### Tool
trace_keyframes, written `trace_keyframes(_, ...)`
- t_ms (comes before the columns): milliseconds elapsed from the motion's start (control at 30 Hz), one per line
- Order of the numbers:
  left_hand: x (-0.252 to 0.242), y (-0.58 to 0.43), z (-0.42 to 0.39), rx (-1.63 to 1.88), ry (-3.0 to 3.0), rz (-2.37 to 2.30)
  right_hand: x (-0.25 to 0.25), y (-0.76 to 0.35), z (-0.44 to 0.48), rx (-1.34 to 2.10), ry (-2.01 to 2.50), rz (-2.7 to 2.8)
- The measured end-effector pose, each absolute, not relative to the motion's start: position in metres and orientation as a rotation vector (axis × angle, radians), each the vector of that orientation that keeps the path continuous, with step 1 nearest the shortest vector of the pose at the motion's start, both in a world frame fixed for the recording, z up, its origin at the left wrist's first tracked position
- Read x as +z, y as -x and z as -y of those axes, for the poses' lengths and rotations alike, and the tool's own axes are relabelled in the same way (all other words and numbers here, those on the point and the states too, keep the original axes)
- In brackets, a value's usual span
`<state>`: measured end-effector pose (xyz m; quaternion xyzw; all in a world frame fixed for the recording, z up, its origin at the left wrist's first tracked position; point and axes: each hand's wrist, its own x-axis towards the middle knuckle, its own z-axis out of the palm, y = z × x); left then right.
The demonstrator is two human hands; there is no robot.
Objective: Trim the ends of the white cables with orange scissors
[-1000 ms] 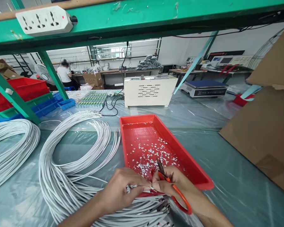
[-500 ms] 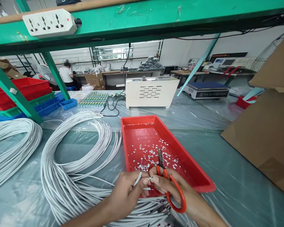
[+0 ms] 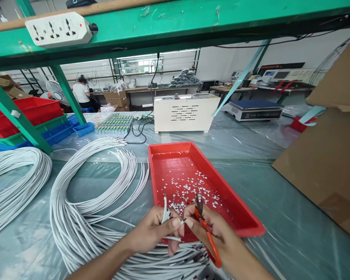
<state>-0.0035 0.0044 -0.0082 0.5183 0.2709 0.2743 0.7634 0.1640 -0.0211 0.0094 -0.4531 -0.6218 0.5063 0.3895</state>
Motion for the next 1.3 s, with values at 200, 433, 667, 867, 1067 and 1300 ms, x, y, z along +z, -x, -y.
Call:
trace_keyframes(200, -0.003, 0.004, -0.004, 0.569, -1.130, -0.608, 0.000, -0.171, 0.011, 0.710, 1.397, 1.824)
trace_keyframes(433, 0.000, -0.001, -0.004, 0.663, -1.230, -0.742, -0.008, -0.181, 0.000, 0.247, 1.587, 1.973)
trace_keyframes(667, 0.000, 0.001, -0.005, 0.864, -1.517, -0.925, -0.006, -0.182, -0.002, 0.278, 1.659, 1.828)
trace_keyframes(867, 0.001, 0.012, -0.012, 0.810, -1.464, -0.984, 0.005, -0.170, 0.008, 1.145, 1.152, 1.646)
trace_keyframes(1067, -0.001, 0.023, -0.019, 0.557, -1.175, -0.870, 0.007, -0.167, 0.016, 1.317, 1.038, 1.755)
trace_keyframes(1300, 0.001, 0.025, -0.018, 0.556, -1.139, -0.926, 0.009, -0.174, 0.011, 1.302, 1.119, 1.543)
